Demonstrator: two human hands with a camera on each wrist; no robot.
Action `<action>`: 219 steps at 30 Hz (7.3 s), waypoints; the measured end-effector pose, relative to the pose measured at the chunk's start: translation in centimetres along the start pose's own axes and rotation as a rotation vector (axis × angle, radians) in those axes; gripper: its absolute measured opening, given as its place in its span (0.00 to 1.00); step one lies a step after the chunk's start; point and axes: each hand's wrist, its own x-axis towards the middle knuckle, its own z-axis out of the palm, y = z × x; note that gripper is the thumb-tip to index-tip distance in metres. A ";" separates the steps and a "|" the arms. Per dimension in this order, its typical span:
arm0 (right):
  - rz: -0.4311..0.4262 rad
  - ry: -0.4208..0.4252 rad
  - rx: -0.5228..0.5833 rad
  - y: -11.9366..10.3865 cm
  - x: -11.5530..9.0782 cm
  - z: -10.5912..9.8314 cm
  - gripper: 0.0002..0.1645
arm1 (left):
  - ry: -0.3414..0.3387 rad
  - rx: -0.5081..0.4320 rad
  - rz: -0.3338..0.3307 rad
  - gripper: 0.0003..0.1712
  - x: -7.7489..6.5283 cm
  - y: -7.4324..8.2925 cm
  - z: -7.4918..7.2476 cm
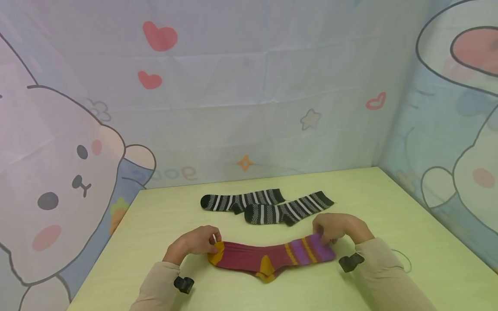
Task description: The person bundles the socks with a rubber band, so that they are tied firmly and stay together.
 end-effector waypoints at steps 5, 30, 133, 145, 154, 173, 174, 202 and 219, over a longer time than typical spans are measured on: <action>-0.016 0.007 -0.010 0.1 0.1 -0.3 0.11 | -0.014 -0.030 0.016 0.08 0.1 -0.2 0.1; -0.157 0.324 -0.055 1.3 1.7 -2.9 0.10 | 0.178 -0.045 0.067 0.10 3.7 3.7 -1.7; 0.175 0.568 0.333 8.5 8.4 -3.6 0.21 | 0.355 -0.142 -0.115 0.19 12.2 5.7 2.1; 0.140 0.559 0.367 8.1 7.8 -3.6 0.24 | 0.384 -0.279 -0.072 0.24 12.1 5.7 2.0; 0.125 0.526 0.397 8.3 7.0 -3.7 0.28 | 0.380 -0.291 -0.088 0.25 12.0 5.9 1.9; 0.066 0.488 0.379 6.7 6.2 -4.2 0.31 | 0.334 -0.443 -0.038 0.28 10.0 6.0 0.8; 0.062 0.488 0.370 6.5 6.1 -4.2 0.31 | 0.334 -0.455 -0.034 0.28 9.8 6.0 0.7; -0.013 0.506 0.289 1.4 1.8 -4.5 0.31 | 0.387 -0.538 0.059 0.31 6.4 6.6 -1.1; -0.020 0.509 0.348 -0.4 -1.1 -4.1 0.32 | 0.368 -0.573 0.092 0.30 4.0 7.0 -2.1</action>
